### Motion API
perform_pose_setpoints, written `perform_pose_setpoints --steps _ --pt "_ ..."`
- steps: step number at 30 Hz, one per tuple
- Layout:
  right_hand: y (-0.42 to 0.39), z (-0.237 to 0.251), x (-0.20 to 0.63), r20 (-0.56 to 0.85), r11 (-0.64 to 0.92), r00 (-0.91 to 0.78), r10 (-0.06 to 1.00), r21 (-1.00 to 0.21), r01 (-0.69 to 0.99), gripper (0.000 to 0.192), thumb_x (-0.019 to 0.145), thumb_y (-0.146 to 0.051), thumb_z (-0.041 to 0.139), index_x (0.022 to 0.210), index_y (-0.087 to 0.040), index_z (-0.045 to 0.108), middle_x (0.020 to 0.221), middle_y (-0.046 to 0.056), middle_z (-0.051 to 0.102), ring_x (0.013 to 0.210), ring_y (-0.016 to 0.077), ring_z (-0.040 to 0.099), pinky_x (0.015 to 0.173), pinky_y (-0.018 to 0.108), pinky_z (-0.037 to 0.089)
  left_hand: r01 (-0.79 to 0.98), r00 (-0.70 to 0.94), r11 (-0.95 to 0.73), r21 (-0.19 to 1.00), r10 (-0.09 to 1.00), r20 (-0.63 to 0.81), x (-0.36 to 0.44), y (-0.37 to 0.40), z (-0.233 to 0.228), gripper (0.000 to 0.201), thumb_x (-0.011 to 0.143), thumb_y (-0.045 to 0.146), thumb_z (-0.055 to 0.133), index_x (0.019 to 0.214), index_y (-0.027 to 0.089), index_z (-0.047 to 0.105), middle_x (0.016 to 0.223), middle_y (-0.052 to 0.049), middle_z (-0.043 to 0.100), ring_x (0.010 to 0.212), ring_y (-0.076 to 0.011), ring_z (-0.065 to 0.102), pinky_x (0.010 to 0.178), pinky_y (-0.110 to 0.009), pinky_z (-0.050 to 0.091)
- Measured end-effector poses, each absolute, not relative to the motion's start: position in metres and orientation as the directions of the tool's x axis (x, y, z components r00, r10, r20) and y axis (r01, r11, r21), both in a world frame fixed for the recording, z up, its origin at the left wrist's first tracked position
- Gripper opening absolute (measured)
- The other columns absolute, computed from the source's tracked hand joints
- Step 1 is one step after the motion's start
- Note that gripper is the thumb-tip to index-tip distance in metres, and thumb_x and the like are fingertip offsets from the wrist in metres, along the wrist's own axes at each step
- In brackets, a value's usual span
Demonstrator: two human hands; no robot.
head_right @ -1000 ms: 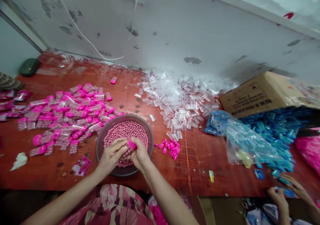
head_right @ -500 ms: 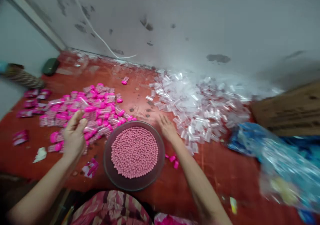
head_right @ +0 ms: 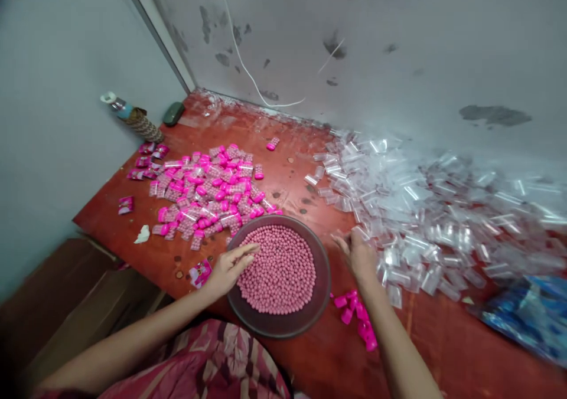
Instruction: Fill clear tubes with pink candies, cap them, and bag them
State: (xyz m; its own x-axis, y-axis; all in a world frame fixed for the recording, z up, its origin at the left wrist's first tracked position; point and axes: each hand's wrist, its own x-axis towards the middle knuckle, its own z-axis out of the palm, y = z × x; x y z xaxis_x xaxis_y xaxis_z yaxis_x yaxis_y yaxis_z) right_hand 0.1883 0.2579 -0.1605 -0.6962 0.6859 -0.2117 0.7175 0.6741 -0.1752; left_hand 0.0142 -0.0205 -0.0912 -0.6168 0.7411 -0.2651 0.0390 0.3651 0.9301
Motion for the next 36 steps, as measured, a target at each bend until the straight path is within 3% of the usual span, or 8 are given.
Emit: perform_pose_setpoints --steps 3,5,7,17,24,27,32,36 --pt "0.21 -0.134 0.175 -0.117 0.743 -0.866 0.486 -0.466 0.48 0.029 0.086 -0.04 0.038 0.094 -0.016 0.051 0.088 0.01 0.059 0.081 0.0184 0.056 0.069 0.027 0.042 -0.057 -0.645 0.364 0.93 0.697 -0.312 0.013 -0.031 -0.091 0.033 0.08 0.029 0.049 0.109 0.017 0.057 0.107 -0.008 0.063 0.099 -0.0192 0.057 0.089 -0.034 0.042" --pt "0.175 -0.13 0.164 -0.269 0.787 -0.924 0.271 -0.49 0.374 0.021 0.086 -0.03 0.042 0.096 -0.017 0.054 0.096 0.012 0.059 0.093 0.0202 0.053 0.077 0.028 0.04 -0.112 -0.664 0.354 0.928 0.668 -0.335 0.013 -0.04 -0.092 0.033 0.078 0.029 0.05 0.108 0.015 0.058 0.106 -0.009 0.063 0.099 -0.0199 0.057 0.09 -0.036 0.041" --pt "0.144 -0.139 0.155 -0.36 0.777 -0.902 0.238 -0.487 0.4 0.014 0.082 -0.017 0.045 0.082 -0.014 0.058 0.085 0.013 0.061 0.086 0.0213 0.056 0.073 0.028 0.041 -0.133 -0.669 0.339 0.931 0.663 -0.337 0.013 -0.051 -0.093 0.034 0.077 0.03 0.052 0.106 0.014 0.058 0.105 -0.01 0.063 0.099 -0.0204 0.057 0.091 -0.037 0.041" --pt "0.048 -0.201 0.122 -0.393 0.408 -0.858 0.331 -0.76 0.506 0.015 0.072 -0.008 0.045 0.08 -0.016 0.055 0.077 0.004 0.06 0.076 0.0151 0.055 0.072 0.024 0.04 -0.071 -0.71 0.346 0.936 0.641 -0.291 0.013 -0.099 -0.099 0.035 0.077 0.032 0.051 0.107 0.015 0.057 0.107 -0.009 0.062 0.1 -0.0205 0.056 0.092 -0.037 0.041" --pt "0.048 -0.173 0.142 -0.284 0.018 -0.855 0.434 -0.946 0.323 0.018 0.075 -0.031 0.049 0.088 -0.019 0.046 0.075 -0.002 0.055 0.068 0.0129 0.056 0.064 0.026 0.048 0.03 -0.605 0.37 0.928 0.746 -0.278 0.021 -0.077 -0.11 0.045 0.071 0.028 0.058 0.114 0.018 0.054 0.115 -0.009 0.057 0.099 -0.022 0.055 0.087 -0.036 0.042" --pt "0.05 -0.151 0.147 -0.254 -0.051 -0.846 0.469 -0.964 0.261 0.027 0.076 -0.039 0.049 0.095 -0.02 0.045 0.08 0.0 0.057 0.068 0.0139 0.057 0.062 0.029 0.05 -0.043 -0.552 0.346 0.937 0.774 -0.311 0.029 -0.055 -0.111 0.034 0.07 0.029 0.058 0.102 0.017 0.061 0.099 -0.006 0.064 0.091 -0.0214 0.056 0.083 -0.034 0.042" --pt "0.072 -0.119 0.162 -0.193 0.017 -0.808 0.557 -0.97 0.244 0.035 0.07 -0.038 0.062 0.099 -0.02 0.053 0.089 0.003 0.058 0.081 0.0187 0.057 0.074 0.036 0.048 -0.152 -0.453 0.301 0.942 0.826 -0.337 0.038 -0.032 -0.11 0.03 0.072 0.034 0.054 0.091 0.012 0.064 0.078 -0.003 0.064 0.071 -0.0165 0.058 0.068 -0.029 0.047" --pt "0.098 -0.09 0.176 0.076 0.395 -0.855 0.513 -0.905 0.156 0.045 0.075 -0.03 0.059 0.117 -0.024 0.047 0.12 0.007 0.048 0.113 0.0205 0.042 0.096 0.038 0.033 -0.231 -0.372 0.295 0.927 0.854 -0.364 0.039 -0.022 -0.107 0.042 0.07 0.036 0.057 0.105 0.012 0.059 0.084 -0.004 0.064 0.072 -0.0163 0.059 0.067 -0.03 0.049"
